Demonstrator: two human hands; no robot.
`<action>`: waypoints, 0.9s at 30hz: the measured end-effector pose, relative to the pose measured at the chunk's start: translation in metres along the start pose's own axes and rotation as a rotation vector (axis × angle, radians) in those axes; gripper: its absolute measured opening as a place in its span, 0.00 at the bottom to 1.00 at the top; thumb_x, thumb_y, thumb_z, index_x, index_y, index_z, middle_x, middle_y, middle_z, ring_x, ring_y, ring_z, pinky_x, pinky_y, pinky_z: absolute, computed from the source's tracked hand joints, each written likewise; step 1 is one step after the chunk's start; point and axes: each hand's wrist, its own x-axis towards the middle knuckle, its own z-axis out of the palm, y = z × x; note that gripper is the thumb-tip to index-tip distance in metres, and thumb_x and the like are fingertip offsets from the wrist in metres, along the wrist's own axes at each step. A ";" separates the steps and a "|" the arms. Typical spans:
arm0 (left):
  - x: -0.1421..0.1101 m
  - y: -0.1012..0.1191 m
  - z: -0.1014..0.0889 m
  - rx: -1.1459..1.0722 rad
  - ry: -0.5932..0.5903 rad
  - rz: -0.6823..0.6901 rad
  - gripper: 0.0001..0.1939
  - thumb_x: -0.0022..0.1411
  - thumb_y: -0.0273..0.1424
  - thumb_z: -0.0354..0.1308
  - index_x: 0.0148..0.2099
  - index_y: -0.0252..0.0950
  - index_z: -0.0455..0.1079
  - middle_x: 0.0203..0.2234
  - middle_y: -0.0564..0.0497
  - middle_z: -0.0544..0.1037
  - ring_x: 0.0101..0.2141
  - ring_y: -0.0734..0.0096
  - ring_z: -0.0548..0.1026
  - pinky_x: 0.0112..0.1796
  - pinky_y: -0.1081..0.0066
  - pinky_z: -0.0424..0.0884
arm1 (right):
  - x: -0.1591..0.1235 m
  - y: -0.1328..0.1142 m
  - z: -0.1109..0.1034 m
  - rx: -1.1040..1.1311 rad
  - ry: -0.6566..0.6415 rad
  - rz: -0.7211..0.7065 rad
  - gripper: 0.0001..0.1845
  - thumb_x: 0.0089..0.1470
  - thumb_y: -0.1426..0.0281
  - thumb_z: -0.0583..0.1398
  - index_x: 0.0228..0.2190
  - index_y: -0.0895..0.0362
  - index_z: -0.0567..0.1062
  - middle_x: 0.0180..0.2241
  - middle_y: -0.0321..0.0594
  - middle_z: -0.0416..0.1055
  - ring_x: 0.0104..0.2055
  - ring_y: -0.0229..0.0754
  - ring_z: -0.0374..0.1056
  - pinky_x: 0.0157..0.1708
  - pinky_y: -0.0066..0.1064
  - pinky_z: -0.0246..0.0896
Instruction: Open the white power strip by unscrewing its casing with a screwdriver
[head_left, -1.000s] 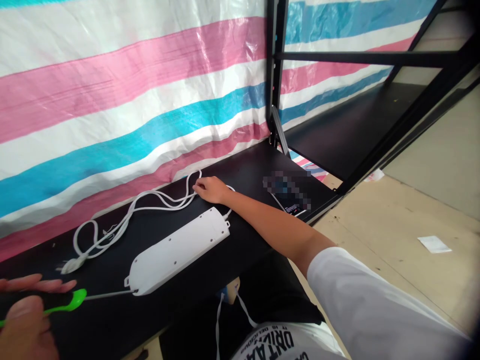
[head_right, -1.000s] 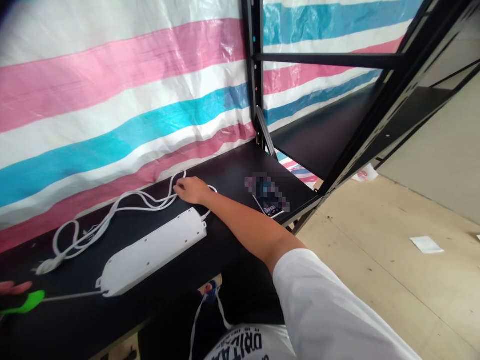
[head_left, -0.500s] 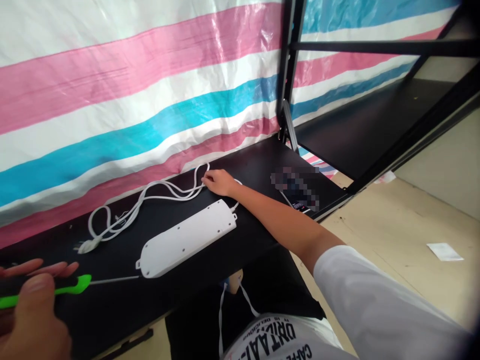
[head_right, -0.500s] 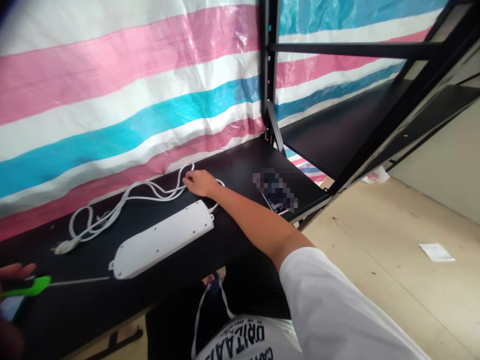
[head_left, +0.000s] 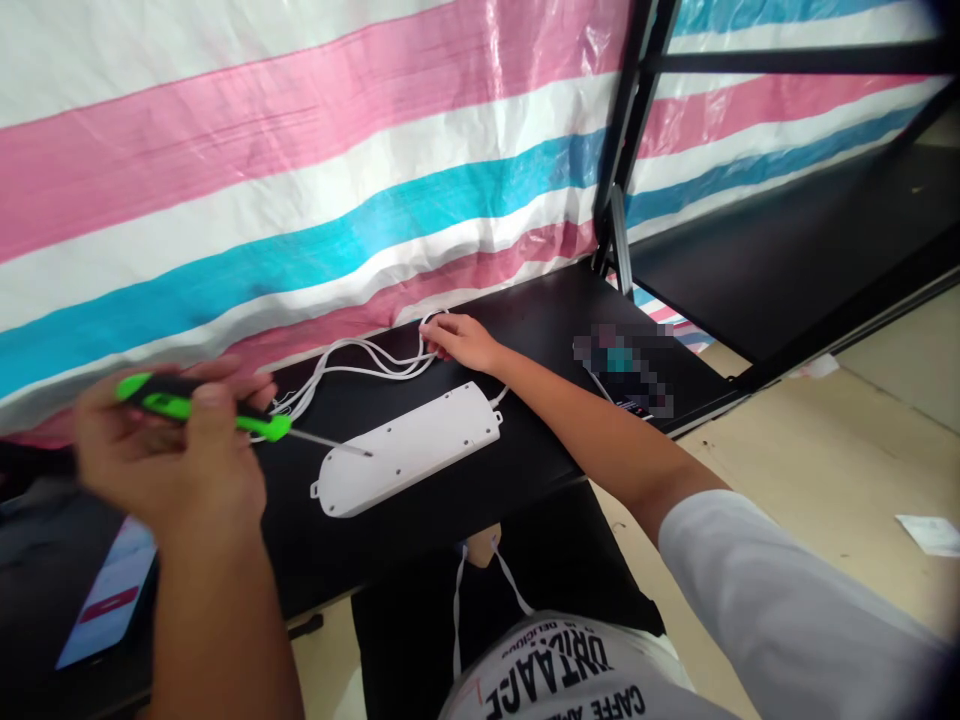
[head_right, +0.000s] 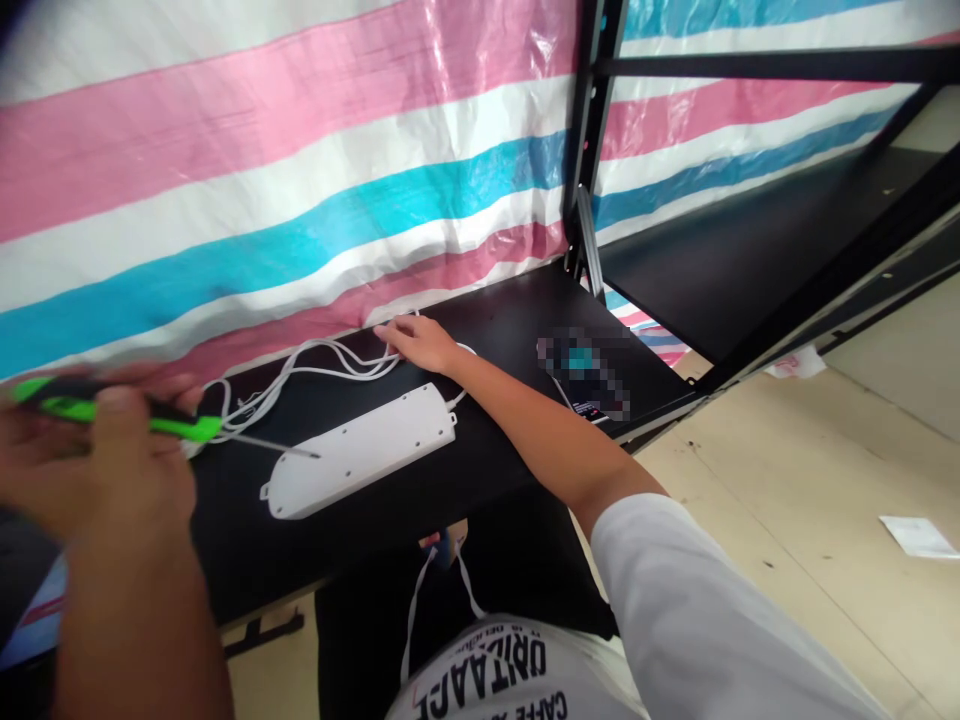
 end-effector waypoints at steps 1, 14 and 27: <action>0.000 0.000 0.020 -0.061 -0.023 -0.012 0.26 0.56 0.31 0.72 0.51 0.36 0.62 0.37 0.55 0.81 0.33 0.69 0.81 0.40 0.60 0.82 | -0.003 -0.010 0.002 0.112 -0.061 -0.020 0.22 0.72 0.54 0.54 0.40 0.58 0.77 0.40 0.42 0.81 0.40 0.40 0.76 0.44 0.31 0.71; -0.026 -0.037 0.053 0.112 -0.704 -0.409 0.38 0.66 0.56 0.65 0.69 0.43 0.61 0.70 0.37 0.64 0.68 0.40 0.67 0.64 0.42 0.69 | -0.008 -0.033 -0.003 -0.154 -0.068 -0.128 0.11 0.69 0.64 0.59 0.39 0.59 0.75 0.30 0.34 0.68 0.33 0.38 0.64 0.35 0.30 0.53; -0.049 -0.008 0.017 0.754 -1.388 -0.099 0.47 0.57 0.46 0.69 0.74 0.42 0.58 0.69 0.41 0.66 0.67 0.37 0.66 0.64 0.42 0.68 | -0.009 0.003 0.000 -0.292 -0.300 -0.091 0.11 0.66 0.64 0.63 0.39 0.59 0.84 0.30 0.37 0.77 0.32 0.37 0.68 0.35 0.30 0.55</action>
